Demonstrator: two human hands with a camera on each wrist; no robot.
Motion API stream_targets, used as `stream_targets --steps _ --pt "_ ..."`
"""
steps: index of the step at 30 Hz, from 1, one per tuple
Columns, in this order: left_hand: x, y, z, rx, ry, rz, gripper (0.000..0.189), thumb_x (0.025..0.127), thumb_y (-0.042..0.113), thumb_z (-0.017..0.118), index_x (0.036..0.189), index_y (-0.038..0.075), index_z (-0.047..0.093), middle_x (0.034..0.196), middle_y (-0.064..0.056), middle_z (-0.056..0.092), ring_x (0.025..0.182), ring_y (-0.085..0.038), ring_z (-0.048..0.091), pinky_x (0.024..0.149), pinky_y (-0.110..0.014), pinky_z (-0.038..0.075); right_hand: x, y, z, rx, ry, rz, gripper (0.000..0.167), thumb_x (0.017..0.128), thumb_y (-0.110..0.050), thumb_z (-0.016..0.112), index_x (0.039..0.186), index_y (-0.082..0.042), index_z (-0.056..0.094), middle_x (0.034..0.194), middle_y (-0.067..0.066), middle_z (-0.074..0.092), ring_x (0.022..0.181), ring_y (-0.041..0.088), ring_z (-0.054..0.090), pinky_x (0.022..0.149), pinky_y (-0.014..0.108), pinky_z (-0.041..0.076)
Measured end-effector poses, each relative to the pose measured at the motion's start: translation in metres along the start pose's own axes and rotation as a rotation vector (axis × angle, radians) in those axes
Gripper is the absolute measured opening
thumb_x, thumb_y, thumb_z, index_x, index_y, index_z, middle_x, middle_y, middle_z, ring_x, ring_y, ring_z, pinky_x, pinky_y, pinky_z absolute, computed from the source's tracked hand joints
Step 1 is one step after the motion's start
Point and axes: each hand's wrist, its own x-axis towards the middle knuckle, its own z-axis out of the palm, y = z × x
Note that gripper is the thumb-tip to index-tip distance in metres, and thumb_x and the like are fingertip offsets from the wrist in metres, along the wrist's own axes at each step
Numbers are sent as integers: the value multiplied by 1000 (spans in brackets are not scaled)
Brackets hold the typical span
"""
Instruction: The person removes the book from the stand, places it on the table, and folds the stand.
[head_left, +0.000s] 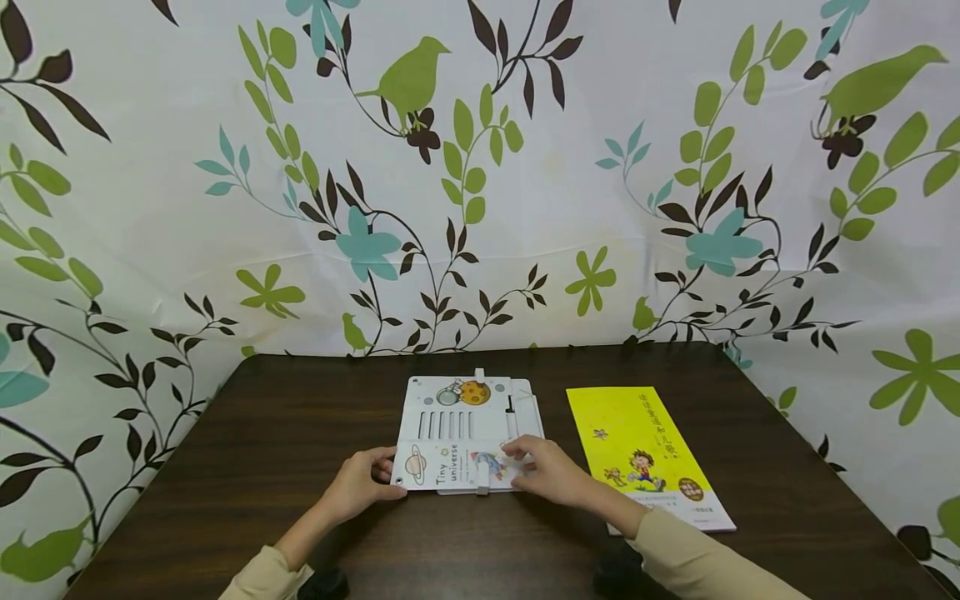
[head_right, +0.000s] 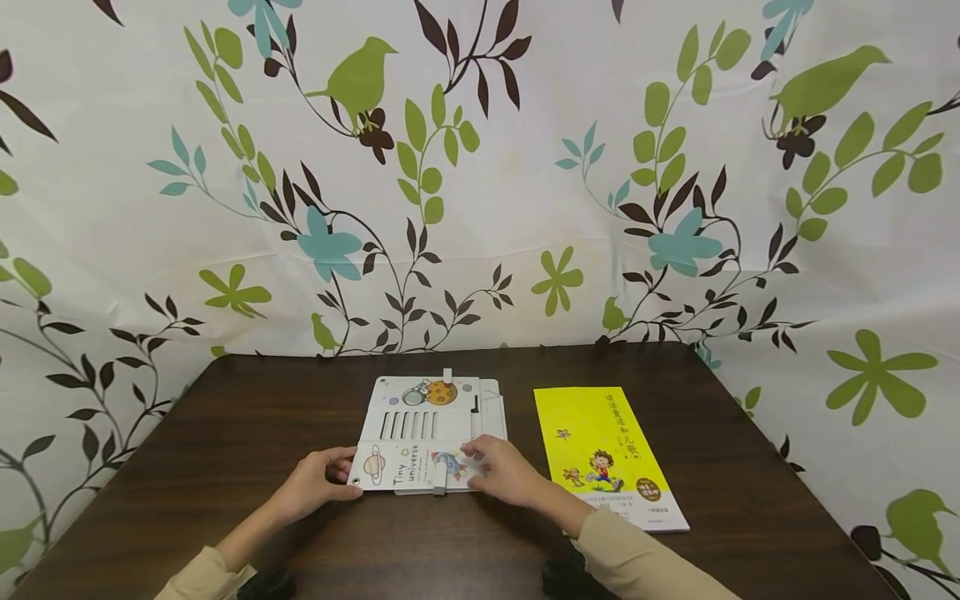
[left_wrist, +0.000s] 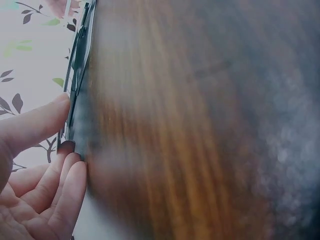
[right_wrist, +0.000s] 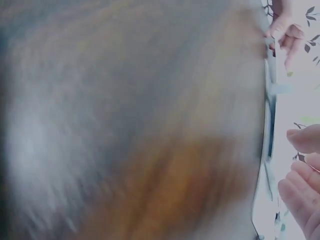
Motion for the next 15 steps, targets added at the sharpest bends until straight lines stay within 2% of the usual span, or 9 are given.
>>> stream_targets --steps 7,11,15 --pt "-1 0 0 15 10 -1 62 61 5 81 114 -13 54 79 -4 59 71 -13 55 59 -20 45 -1 9 -15 26 115 7 34 79 -3 66 112 2 58 102 12 61 90 22 57 74 33 52" --pt "-2 1 0 11 4 -3 62 61 5 81 114 -14 54 79 -4 59 71 -13 55 59 -20 45 -2 19 -18 33 172 75 32 79 -3 67 110 0 60 99 9 62 86 18 58 74 32 52" --pt "-3 3 -1 -2 -5 3 62 61 4 81 114 -15 53 79 -5 59 71 -14 55 59 -21 46 -4 28 -18 59 173 134 23 81 -4 66 104 -2 63 93 6 64 80 15 57 73 28 51"
